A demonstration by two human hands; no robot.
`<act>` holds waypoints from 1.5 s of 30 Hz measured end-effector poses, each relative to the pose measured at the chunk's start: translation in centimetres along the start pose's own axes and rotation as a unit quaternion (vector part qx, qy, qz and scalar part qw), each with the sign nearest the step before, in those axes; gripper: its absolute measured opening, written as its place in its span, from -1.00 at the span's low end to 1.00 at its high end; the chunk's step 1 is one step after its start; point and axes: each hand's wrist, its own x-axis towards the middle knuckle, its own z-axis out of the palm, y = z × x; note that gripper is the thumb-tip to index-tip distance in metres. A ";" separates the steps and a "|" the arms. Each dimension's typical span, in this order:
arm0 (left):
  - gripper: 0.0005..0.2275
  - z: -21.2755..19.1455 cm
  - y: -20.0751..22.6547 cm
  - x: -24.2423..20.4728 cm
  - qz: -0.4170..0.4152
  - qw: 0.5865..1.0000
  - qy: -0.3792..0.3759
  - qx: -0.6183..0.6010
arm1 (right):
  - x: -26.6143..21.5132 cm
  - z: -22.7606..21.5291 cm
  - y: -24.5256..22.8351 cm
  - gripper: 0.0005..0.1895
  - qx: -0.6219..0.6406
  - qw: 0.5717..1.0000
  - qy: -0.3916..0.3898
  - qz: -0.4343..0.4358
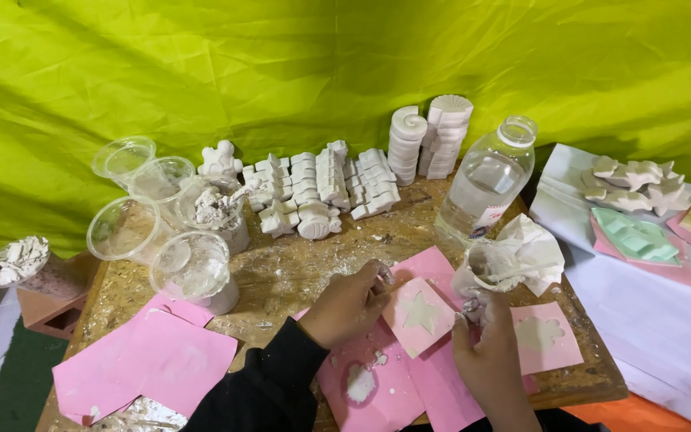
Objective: Demolding various plaster shapes from silicone molds, removing excess material, and arranging them on a workspace.
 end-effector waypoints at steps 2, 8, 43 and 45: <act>-0.89 0.2 0.0 0.2 -0.005 1.000 0.015 -0.010 | 0.0 0.0 0.4 -0.69 -0.002 1.000 0.006 -0.011; -0.90 0.8 -0.4 0.7 -0.024 0.998 0.044 0.039 | -0.4 -0.1 -0.1 -0.81 -0.016 1.000 0.001 0.003; -0.84 2.7 0.3 1.5 -0.011 0.996 0.066 0.057 | -0.5 -2.3 -0.6 -0.75 -0.065 0.997 0.034 0.011; -0.87 2.5 0.7 1.2 -0.013 0.996 0.063 0.054 | -0.7 -3.1 -2.0 -0.61 -0.035 0.995 0.066 0.061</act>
